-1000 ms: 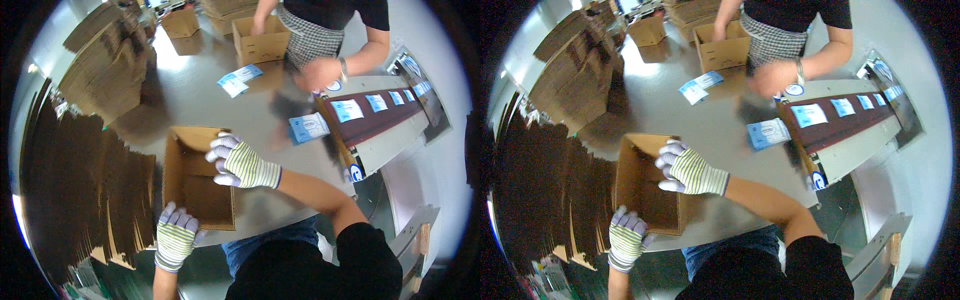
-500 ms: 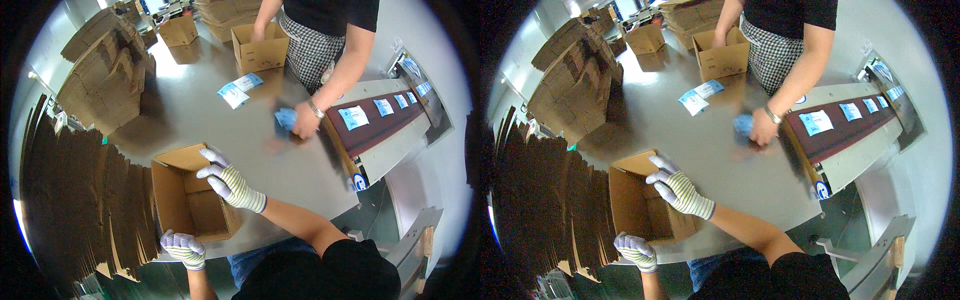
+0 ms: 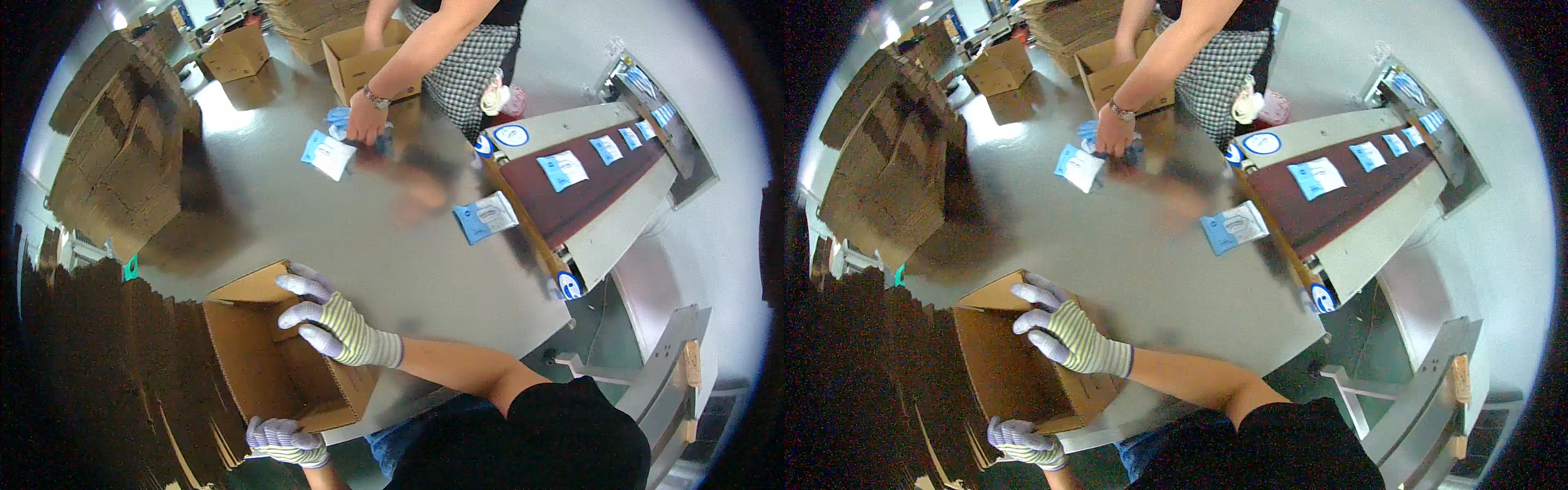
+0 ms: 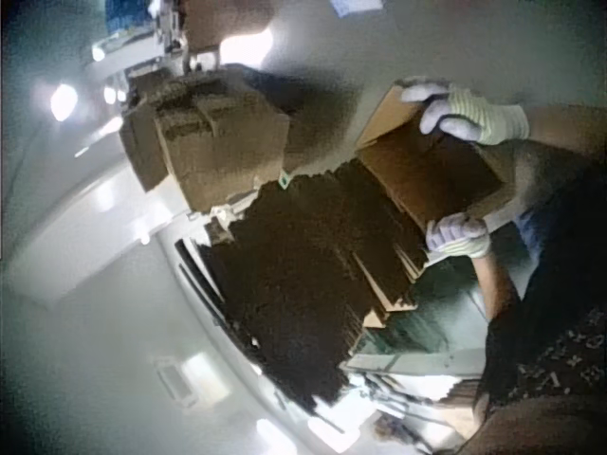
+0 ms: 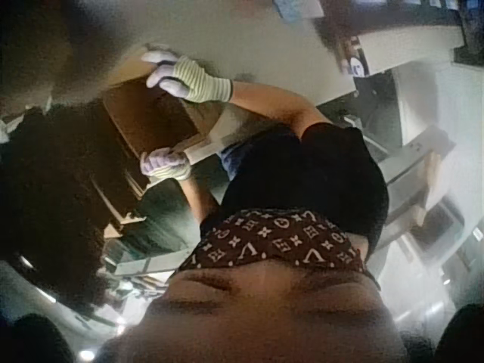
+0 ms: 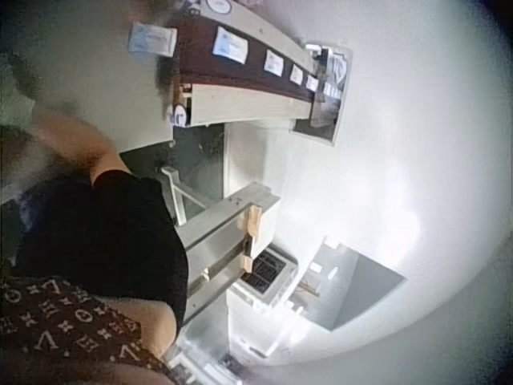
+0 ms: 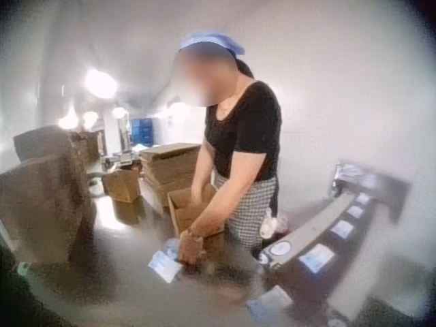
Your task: The person assembles cardboard boxes and packs small blue and white packets into them on a metal industrial table.
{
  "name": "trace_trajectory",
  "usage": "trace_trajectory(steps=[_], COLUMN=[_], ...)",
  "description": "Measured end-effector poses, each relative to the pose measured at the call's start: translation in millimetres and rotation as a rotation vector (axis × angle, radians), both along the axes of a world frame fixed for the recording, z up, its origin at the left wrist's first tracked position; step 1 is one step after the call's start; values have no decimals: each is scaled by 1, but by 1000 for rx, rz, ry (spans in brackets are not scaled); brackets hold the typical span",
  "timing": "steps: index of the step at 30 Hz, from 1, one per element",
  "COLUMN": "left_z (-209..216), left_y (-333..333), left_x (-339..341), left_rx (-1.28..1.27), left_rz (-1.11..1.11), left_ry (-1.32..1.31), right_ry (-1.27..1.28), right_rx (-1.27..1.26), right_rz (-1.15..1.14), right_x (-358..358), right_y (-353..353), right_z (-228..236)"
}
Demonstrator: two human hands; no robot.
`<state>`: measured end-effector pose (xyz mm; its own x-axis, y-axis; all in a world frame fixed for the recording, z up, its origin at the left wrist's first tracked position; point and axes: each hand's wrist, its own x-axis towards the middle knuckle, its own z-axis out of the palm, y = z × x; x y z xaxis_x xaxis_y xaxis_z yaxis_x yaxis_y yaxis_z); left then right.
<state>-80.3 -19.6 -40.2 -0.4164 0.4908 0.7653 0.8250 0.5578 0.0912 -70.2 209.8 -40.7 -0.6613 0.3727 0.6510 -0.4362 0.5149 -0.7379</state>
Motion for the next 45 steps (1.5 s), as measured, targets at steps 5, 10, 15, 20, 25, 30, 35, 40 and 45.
trace_trajectory(steps=[5, 10, 15, 20, 25, 30, 35, 40, 45], left_z=[6, -5, 2, 21, 18, 1, 5, 7, 8], left_y=[15, 1, 6, 17, 13, 4, 12, 11, 2], left_x=[4, -1, 0, 2, 0, -2, 0, -2, -4], left_rx=[73, 31, 65, 87, 65, 68, 93, 86, 26], left_rz=[27, -9, 74, -22, -11, 36, 60, 28, 54], left_ry=[22, 41, -18, 87, 77, 24, 45, 39, 40], right_ry=[33, 46, 29, 20, 15, 14, 33, 27, -230], right_rx=[-37, -18, -52, -21, -75, -27, -31, 24, 157], right_rz=[-10, -12, 27, -32, 9, -29, -32, 3, 119], right_x=[1, 3, 2, 5, 5, 9, 4, 11, 55], right_y=[1, 2, 2, 0, -2, 0, -1, 4, 62], right_z=[-2, -4, 2, 5, 6, 6, 0, 4, 16])
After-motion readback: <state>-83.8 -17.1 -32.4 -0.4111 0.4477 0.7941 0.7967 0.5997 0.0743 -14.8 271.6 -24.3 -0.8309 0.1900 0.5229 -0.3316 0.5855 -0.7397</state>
